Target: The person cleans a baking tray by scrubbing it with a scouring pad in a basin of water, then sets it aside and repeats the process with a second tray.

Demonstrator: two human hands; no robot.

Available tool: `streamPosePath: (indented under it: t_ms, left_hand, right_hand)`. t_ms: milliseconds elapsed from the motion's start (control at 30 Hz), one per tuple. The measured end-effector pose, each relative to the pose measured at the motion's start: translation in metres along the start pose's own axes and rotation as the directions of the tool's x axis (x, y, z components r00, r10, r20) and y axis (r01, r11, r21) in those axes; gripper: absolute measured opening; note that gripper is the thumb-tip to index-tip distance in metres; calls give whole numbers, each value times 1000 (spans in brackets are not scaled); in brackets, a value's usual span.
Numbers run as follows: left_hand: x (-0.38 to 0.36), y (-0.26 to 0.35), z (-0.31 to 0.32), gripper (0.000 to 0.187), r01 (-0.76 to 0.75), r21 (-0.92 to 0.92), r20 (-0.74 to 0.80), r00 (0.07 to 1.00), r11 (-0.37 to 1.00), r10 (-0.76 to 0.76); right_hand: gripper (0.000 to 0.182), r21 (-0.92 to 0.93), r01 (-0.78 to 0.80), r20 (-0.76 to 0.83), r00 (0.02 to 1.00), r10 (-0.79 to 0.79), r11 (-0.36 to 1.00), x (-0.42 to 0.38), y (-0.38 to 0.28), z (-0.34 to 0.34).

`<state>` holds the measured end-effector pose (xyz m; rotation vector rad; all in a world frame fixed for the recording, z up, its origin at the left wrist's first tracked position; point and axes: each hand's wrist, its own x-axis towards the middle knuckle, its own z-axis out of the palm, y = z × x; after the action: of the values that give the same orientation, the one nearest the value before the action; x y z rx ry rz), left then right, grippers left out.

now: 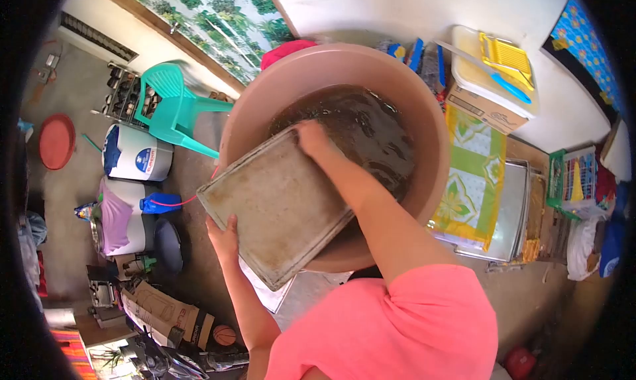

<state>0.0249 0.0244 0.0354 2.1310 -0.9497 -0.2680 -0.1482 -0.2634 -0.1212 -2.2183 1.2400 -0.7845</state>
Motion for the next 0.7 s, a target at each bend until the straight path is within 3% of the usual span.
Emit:
streamPosePath:
  t_ms: [33, 100, 167, 200, 333, 367, 433, 500, 533, 567, 633, 700]
  left_hand:
    - [-1, 3, 0, 72, 13, 17, -1, 1000, 1000, -13]
    - [1, 1, -1, 73, 20, 27, -12, 1000, 999, -20]
    - [0, -3, 3, 73, 26, 52, -10, 1000, 998, -25]
    - [-1, -1, 5, 73, 37, 50, -11, 999, 998, -37]
    - [-4, 14, 3, 73, 86, 14, -15, 996, 996, -86]
    - [-6, 16, 3, 73, 105, -7, -22, 994, 994, -105]
    - [-8, 21, 4, 73, 72, 23, -62, 996, 997, -71]
    - [-8, 21, 9, 73, 55, 38, -76, 996, 998, -52]
    - [-7, 18, 10, 73, 58, 40, -79, 995, 998, -54]
    - [-7, 15, 9, 74, 62, 46, -80, 995, 997, -58]
    - [-7, 9, 7, 73, 40, 47, -62, 997, 998, -37]
    - [-6, 6, 8, 70, 15, 8, -59, 998, 1000, -14]
  right_hand:
    - [30, -35, -94, -124, 988, 89, 995, 7, 11, -1]
    - [28, 54, -258, 20, 966, 258, 965, 17, -7, 5]
    - [27, 92, -106, 184, 979, 88, 990, -7, -88, -24]
    - [23, 183, 219, -104, 974, -202, 958, -24, -99, -4]
    - [25, 47, -132, 101, 987, 127, 990, 2, -38, -11]
    - [25, 71, -212, 38, 977, 210, 975, 13, -9, -8]
    - [25, 32, -250, 31, 968, 249, 968, 20, 0, -19]
    - [27, 4, -263, 151, 954, 260, 965, 6, -32, -9]
    - [29, 43, -191, 229, 957, 176, 981, -3, -57, -10]
    - [32, 71, -64, 153, 987, 53, 995, -22, -80, -11]
    - [32, 70, 185, -91, 980, -178, 980, -25, -66, 11]
    - [30, -5, 35, -27, 999, -35, 999, 4, -21, 12]
